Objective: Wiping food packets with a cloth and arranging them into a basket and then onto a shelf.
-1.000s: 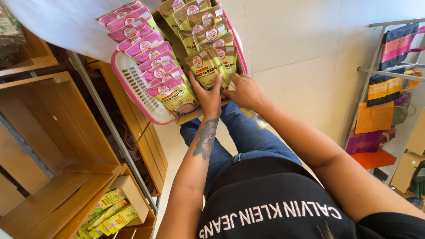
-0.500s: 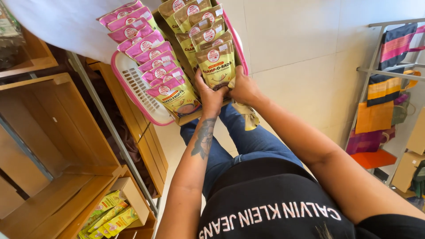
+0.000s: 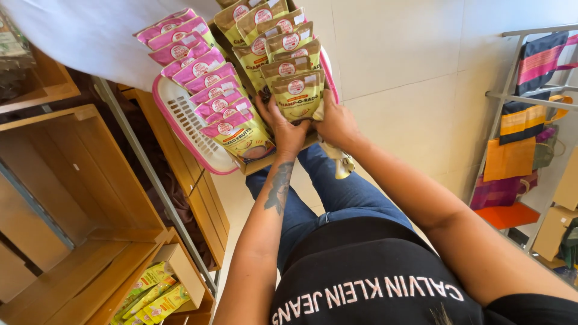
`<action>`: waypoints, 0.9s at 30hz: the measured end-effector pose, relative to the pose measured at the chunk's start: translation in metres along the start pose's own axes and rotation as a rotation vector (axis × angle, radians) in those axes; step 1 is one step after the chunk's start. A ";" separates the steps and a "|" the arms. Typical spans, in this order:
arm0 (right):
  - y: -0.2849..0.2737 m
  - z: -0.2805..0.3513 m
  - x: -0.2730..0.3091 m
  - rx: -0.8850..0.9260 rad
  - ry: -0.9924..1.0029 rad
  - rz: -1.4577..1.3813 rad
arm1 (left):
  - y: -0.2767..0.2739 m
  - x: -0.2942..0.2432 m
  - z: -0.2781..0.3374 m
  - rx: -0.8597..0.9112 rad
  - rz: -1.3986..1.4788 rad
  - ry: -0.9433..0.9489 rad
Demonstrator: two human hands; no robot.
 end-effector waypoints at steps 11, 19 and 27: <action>-0.043 0.032 -0.001 -0.173 -0.167 -0.193 | 0.002 0.023 -0.002 0.021 0.226 -0.200; -0.035 0.012 0.011 -0.195 -0.226 -0.218 | 0.005 0.003 -0.007 -0.002 0.285 -0.248; -0.029 0.014 0.013 -0.454 -0.515 -0.267 | -0.007 -0.019 -0.037 -0.033 0.223 -0.075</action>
Point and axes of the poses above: each hand's wrist, its own z-axis away from the middle knuckle, its own y-axis out of the palm, x = y × z, the point moved 3 cm from there along -z, towards the middle knuckle, and after that the axes turned 2 degrees about y, right-handed, at the moved point
